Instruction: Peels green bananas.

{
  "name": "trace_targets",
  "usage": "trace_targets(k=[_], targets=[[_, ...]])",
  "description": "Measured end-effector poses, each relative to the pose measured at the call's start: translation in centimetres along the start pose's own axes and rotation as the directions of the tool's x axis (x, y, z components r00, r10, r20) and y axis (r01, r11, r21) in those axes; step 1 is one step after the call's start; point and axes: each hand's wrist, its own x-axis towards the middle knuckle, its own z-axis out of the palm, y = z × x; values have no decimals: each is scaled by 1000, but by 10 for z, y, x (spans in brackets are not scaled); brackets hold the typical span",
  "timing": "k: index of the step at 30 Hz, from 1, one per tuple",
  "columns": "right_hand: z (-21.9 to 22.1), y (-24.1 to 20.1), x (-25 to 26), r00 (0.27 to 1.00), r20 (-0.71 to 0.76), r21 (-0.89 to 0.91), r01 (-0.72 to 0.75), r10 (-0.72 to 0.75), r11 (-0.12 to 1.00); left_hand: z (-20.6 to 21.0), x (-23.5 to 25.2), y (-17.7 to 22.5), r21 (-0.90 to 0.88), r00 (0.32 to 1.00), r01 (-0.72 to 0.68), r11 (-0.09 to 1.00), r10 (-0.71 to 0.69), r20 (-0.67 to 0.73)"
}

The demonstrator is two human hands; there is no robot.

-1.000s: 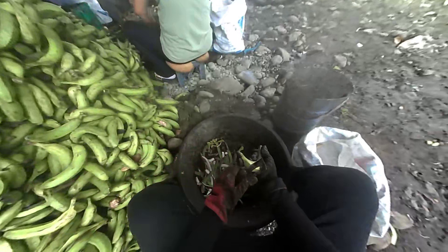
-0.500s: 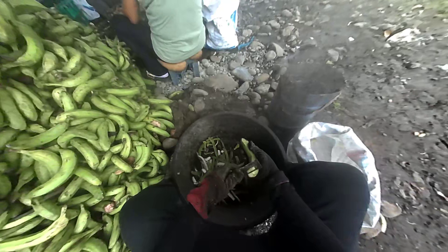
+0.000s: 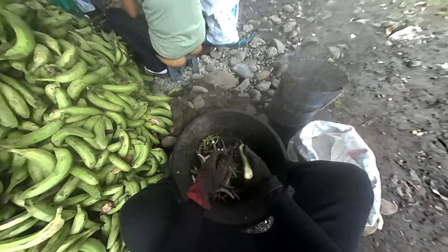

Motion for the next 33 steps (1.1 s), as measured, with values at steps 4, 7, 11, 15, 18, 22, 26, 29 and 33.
trace_targets(k=[4,7,11,15,18,22,26,29,33], targets=[[-10,-23,14,993,-54,-5,102,-102,995,5,-21,4,-136,965,-50,989,83,248],[1,-19,8,997,28,76,72,-74,995,8,-15,-2,0,981,-99,995,98,168],[8,12,-3,969,225,255,-161,103,953,7,12,-14,365,974,-54,930,129,-185],[12,10,-10,949,260,115,-211,175,971,6,16,-8,313,971,47,949,30,-238],[14,-1,-16,946,248,-232,-151,208,961,1,21,-8,175,962,132,976,-84,-259],[5,-7,-1,997,75,-277,19,2,961,-4,13,-4,105,988,30,994,-14,-152],[-1,-23,17,930,-220,-277,230,-295,933,21,-17,3,41,991,-131,991,129,39],[15,-47,14,807,-469,-299,236,-358,925,30,-31,10,21,986,-164,986,164,0],[24,-56,13,722,-532,-362,280,-444,889,28,-28,15,14,994,-108,994,108,-5]])
